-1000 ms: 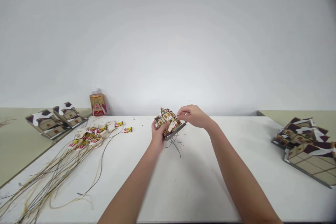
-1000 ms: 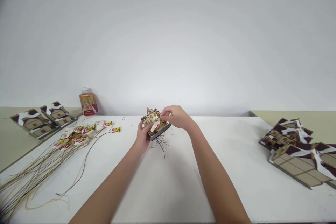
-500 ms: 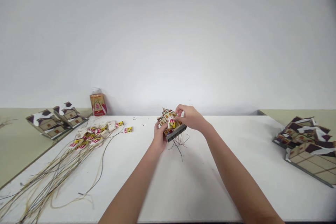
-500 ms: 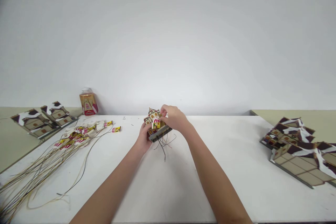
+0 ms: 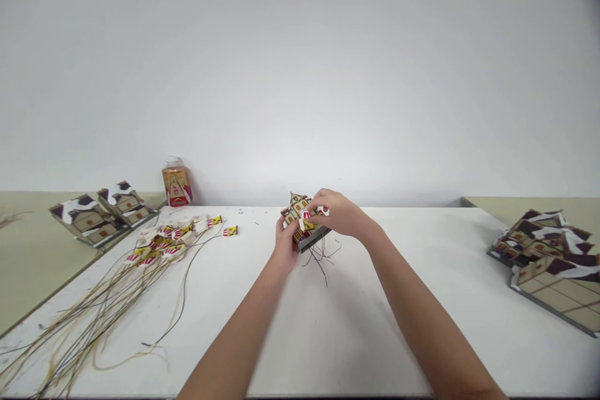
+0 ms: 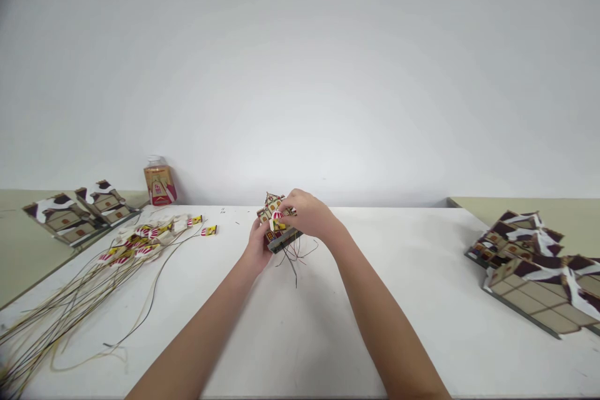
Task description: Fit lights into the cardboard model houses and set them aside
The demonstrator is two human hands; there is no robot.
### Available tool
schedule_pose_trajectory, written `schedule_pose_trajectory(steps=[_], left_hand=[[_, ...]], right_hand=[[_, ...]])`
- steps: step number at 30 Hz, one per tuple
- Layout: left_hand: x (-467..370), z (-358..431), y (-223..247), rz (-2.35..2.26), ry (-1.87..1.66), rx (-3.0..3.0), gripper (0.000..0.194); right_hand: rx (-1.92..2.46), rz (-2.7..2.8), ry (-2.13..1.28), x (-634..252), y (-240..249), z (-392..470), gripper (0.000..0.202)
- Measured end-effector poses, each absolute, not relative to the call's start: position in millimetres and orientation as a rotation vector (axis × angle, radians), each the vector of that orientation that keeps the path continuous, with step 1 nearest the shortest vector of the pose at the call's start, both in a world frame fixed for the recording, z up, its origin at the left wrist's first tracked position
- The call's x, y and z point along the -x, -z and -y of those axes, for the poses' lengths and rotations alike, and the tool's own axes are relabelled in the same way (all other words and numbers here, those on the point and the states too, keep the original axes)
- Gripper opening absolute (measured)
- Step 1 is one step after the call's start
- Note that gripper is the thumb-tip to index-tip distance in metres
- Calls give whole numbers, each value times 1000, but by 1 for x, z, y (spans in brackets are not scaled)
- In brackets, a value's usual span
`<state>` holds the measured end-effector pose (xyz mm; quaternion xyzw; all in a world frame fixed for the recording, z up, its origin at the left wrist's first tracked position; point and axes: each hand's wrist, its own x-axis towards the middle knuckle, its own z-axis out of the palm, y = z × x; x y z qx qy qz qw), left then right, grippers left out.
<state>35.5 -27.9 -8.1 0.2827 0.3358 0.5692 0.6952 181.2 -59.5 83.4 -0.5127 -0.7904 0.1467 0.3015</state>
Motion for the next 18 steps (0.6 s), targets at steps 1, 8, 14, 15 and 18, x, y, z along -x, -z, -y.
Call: schedule_pose_trajectory(steps=[1,8,14,15,18], left_hand=[[-35,27,9,-748,-1278,-644,61],[-34,29,10,-784,-1279,-741,67],[-34,31,6,-797,-1269,-720,72],[-34,31,5,-798,-1262,-720,73],[-35,32,3,-811,-1238,-717,73]], right_hand=[[1327,2097,-434,-183,-86,61,9],[1322,2145,-917,-199,-100,68,22],[1518,2165,-883,-211,-97,63,26],[1577,2151,-826,-212,-95,62,25],[1688,2115,-699,-212,-91,60,21]])
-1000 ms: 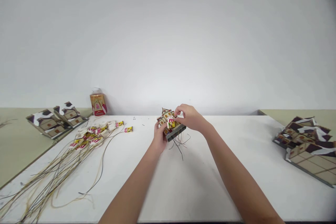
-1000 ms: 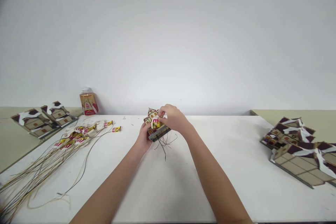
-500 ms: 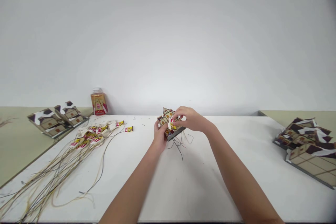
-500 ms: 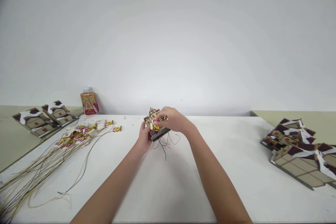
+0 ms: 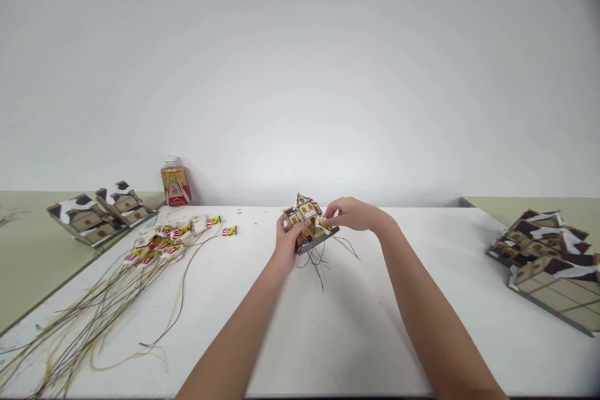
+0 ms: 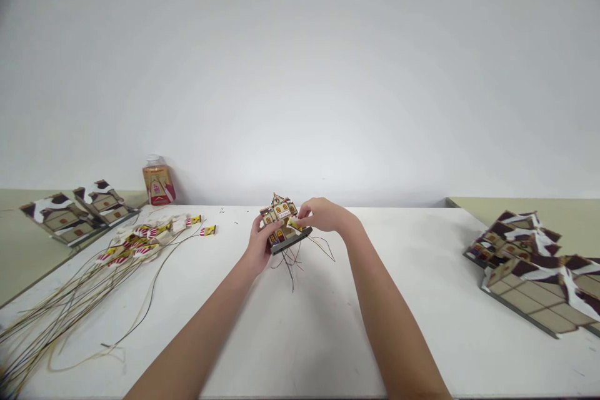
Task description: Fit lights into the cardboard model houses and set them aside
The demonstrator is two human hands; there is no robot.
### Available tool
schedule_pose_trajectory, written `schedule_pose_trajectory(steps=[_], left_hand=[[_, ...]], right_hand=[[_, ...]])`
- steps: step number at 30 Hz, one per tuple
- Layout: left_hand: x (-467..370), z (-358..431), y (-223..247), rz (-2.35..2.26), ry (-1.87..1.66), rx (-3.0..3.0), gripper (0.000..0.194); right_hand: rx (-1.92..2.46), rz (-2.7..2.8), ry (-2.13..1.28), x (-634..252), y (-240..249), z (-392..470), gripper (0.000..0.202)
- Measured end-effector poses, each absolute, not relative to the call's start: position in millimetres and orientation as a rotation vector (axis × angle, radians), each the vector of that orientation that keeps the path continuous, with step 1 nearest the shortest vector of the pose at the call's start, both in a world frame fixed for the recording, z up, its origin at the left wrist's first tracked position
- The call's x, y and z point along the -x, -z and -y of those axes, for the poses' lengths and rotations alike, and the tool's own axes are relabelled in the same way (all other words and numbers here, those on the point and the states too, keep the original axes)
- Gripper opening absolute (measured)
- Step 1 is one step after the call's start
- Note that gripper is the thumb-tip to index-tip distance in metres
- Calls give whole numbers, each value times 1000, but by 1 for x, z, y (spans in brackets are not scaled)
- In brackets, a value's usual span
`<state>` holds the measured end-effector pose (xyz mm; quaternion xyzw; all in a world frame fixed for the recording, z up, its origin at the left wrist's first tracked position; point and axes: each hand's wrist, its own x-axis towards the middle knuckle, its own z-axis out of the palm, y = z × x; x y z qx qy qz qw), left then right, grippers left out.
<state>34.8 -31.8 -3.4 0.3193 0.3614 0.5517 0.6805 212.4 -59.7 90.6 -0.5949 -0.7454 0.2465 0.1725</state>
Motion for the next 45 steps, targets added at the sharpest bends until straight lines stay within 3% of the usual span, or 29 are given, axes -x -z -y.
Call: schedule_pose_trajectory(steps=[7,16,26,31,36,41,45], left_hand=[[-35,31,5,-787,-1212,-696,72],[-35,32,3,-764,-1169,-710,59],[-35,34,2,-772,-1164,-732,81],[-35,34,2,-771,-1163,-741,86],[-34,34,0,-748,-1202,-727,86],[-33,34,1,-750,-1221,-729,90],[-30,33,3,-712,-1179,-765,95]], right_hand=[[1718,2125,-533,-202,-87,59,10],[1721,2228,-266,-189,-88,64,10],[1720,2314,-14,-183,-91,65,6],[1736,2242,-107,-188,-91,63,6],[1810,2146,-336,-203,-86,59,36],[1871,2068,-771,-219,-77,49,62],[1739,2055,-942,-220,-72,42,63]])
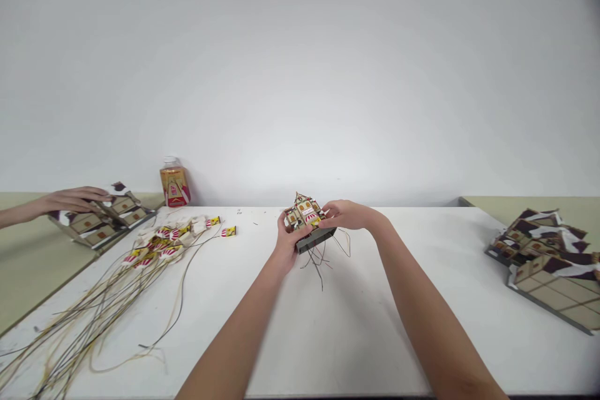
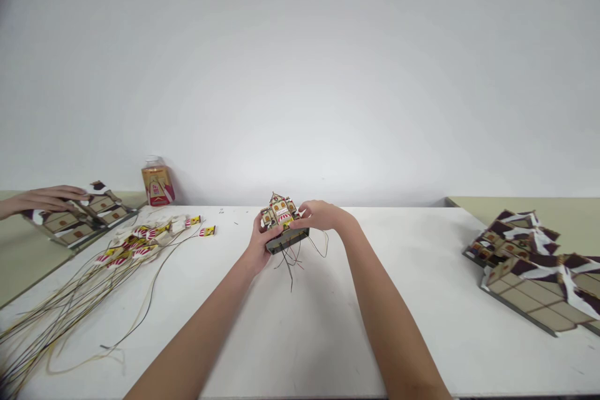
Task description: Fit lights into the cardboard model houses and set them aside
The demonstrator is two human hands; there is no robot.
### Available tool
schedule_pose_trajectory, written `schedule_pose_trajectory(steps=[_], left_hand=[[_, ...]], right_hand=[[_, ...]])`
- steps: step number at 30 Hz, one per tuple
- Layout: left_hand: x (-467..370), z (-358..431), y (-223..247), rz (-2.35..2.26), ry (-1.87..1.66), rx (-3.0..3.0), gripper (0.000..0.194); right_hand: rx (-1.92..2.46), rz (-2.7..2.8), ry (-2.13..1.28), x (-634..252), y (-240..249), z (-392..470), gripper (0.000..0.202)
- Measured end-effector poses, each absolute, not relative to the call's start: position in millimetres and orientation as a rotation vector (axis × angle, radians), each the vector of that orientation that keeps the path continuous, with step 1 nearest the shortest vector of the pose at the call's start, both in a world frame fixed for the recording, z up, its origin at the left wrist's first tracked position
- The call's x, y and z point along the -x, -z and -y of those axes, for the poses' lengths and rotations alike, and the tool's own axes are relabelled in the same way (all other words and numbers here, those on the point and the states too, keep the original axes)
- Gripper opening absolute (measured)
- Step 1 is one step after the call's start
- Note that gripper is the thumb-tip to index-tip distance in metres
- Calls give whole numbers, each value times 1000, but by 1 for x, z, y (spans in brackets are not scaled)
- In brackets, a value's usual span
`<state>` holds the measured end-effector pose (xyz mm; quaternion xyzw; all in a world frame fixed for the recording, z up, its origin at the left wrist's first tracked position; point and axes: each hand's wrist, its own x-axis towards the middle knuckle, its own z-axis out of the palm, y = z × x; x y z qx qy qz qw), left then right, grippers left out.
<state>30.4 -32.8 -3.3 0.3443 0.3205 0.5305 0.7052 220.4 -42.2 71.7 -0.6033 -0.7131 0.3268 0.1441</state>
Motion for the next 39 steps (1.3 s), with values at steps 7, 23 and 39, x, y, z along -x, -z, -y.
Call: schedule_pose_trajectory(steps=[7,23,39], left_hand=[[-28,31,5,-696,-1150,-778,107],[-29,32,6,-675,-1238,-806,101],[-24,32,-1,-590,-1222,-1037,96]], right_hand=[[1700,2021,-949,-217,-74,45,63],[1636,1992,-673,-206,-73,48,53],[1287,1789,-1180,-212,-43,25,70]])
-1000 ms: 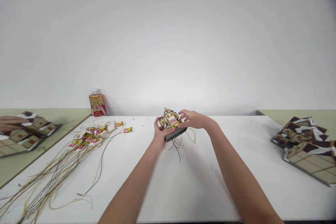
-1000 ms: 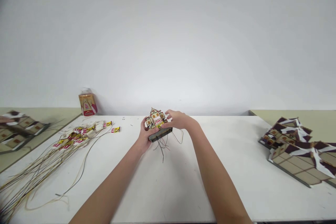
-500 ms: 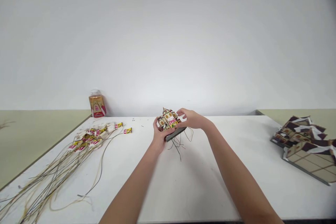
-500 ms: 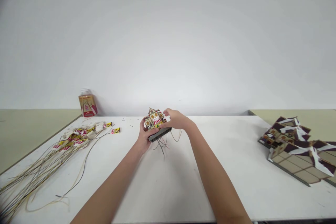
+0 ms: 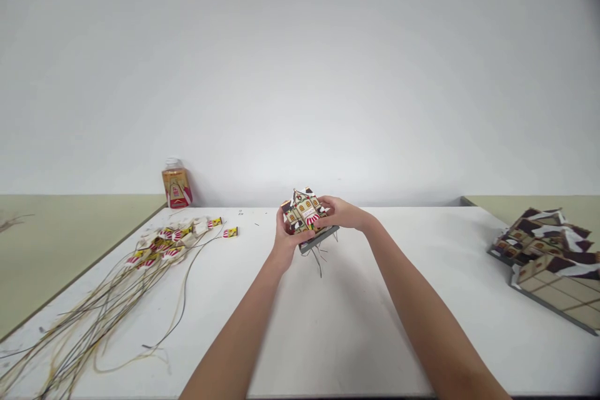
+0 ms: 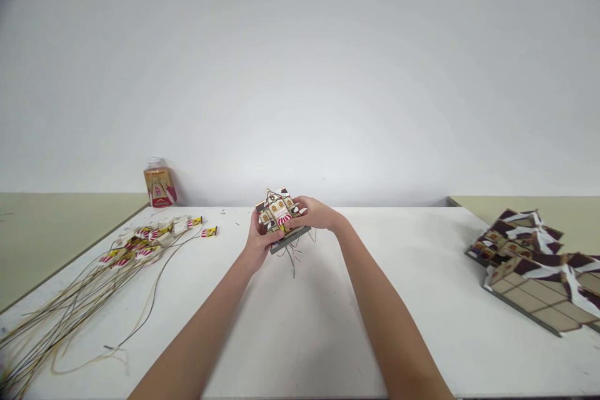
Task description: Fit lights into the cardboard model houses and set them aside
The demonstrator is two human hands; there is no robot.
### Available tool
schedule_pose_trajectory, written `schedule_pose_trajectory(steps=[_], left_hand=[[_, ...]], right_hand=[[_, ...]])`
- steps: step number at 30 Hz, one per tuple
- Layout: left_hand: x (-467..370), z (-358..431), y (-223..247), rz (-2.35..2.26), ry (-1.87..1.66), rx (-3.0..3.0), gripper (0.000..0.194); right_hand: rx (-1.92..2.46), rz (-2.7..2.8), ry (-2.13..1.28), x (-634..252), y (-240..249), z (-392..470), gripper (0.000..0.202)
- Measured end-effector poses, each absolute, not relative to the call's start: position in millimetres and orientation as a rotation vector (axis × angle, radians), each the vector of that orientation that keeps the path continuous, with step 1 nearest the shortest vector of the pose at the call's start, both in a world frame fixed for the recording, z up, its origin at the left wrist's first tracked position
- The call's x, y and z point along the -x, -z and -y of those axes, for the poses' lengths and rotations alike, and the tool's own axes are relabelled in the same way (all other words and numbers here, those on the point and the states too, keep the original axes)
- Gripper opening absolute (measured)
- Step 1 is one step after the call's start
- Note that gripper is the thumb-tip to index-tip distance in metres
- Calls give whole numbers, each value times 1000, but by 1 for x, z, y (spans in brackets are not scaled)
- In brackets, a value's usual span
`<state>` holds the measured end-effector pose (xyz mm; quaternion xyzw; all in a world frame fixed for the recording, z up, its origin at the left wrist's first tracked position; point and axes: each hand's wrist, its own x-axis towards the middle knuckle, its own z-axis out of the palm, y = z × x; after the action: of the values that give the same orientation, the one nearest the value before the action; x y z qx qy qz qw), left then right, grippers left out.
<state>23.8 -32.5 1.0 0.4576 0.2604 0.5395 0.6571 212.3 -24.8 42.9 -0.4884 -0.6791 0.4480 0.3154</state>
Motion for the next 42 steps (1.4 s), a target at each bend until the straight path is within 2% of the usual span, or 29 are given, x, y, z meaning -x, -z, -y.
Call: schedule_pose_trajectory(steps=[5,18,34,42], left_hand=[[-28,34,-2,-678,-1228,-957,80],[-26,25,8,-661,-1193,-980,69],[-16,18,2,-794,-994,-806,48],[-9,18,-5,-773,-854,-802,49]], right_hand=[[1350,1794,-1224,-214,-43,26,71],[1325,1679,-1238,-208,-44,26,68],[1433,1382,-1503,-184,-25,16,45],[1473,1263,-1542,-176,-24,19,44]])
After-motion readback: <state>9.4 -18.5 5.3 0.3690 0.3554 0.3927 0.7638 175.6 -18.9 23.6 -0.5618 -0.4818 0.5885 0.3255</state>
